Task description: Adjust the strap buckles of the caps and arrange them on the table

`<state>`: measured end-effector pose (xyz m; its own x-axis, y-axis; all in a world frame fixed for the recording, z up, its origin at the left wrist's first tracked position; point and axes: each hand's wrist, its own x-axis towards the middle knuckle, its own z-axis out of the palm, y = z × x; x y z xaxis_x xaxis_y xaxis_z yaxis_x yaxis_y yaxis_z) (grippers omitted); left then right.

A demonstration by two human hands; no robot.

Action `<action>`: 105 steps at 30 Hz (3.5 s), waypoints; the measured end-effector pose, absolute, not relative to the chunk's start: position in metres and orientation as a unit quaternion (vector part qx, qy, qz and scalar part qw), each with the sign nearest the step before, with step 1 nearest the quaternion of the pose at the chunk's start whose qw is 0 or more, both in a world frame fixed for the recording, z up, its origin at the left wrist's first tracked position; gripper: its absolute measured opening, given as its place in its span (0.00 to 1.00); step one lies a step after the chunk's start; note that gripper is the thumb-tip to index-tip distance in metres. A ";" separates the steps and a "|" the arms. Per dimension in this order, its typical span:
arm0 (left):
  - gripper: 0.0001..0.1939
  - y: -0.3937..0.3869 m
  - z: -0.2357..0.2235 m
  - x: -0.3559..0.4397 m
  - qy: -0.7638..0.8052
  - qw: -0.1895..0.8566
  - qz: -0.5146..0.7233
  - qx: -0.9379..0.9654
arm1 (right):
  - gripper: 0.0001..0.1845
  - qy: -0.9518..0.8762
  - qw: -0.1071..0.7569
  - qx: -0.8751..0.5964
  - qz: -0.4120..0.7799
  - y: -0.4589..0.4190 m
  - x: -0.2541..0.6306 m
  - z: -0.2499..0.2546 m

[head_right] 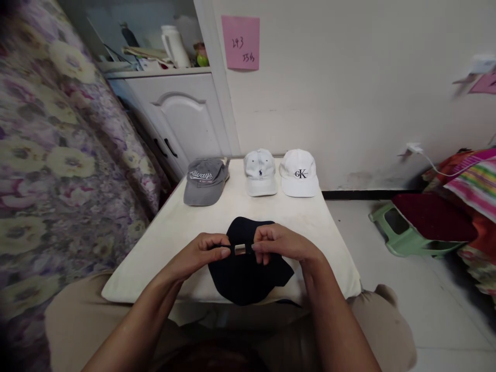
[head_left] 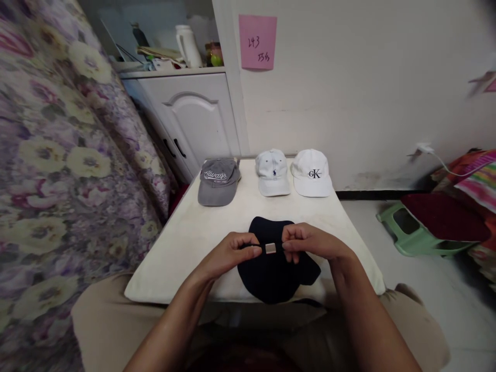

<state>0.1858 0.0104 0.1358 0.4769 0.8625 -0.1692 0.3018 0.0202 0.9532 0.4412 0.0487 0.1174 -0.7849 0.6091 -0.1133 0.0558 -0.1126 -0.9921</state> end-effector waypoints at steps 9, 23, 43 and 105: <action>0.15 0.007 0.147 0.200 0.459 0.529 0.247 0.669 | 0.13 -0.624 0.206 -0.240 0.714 0.044 0.435 0.119; 0.16 0.014 0.142 0.178 0.425 0.572 0.223 0.664 | 0.15 -0.616 0.234 -0.191 0.728 0.051 0.449 0.116; 0.17 0.020 0.140 0.178 0.397 0.587 0.187 0.680 | 0.17 -0.586 0.252 -0.179 0.749 0.053 0.452 0.101; 0.13 0.010 0.161 0.165 0.289 0.541 0.198 0.764 | 0.15 -0.555 0.396 -0.390 0.619 -0.039 0.380 0.121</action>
<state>0.1650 0.0096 0.1611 0.7539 0.6569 -0.0107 0.2280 -0.2463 0.9420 0.3802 -0.0392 0.1215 -0.3823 0.9230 -0.0428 -0.0583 -0.0703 -0.9958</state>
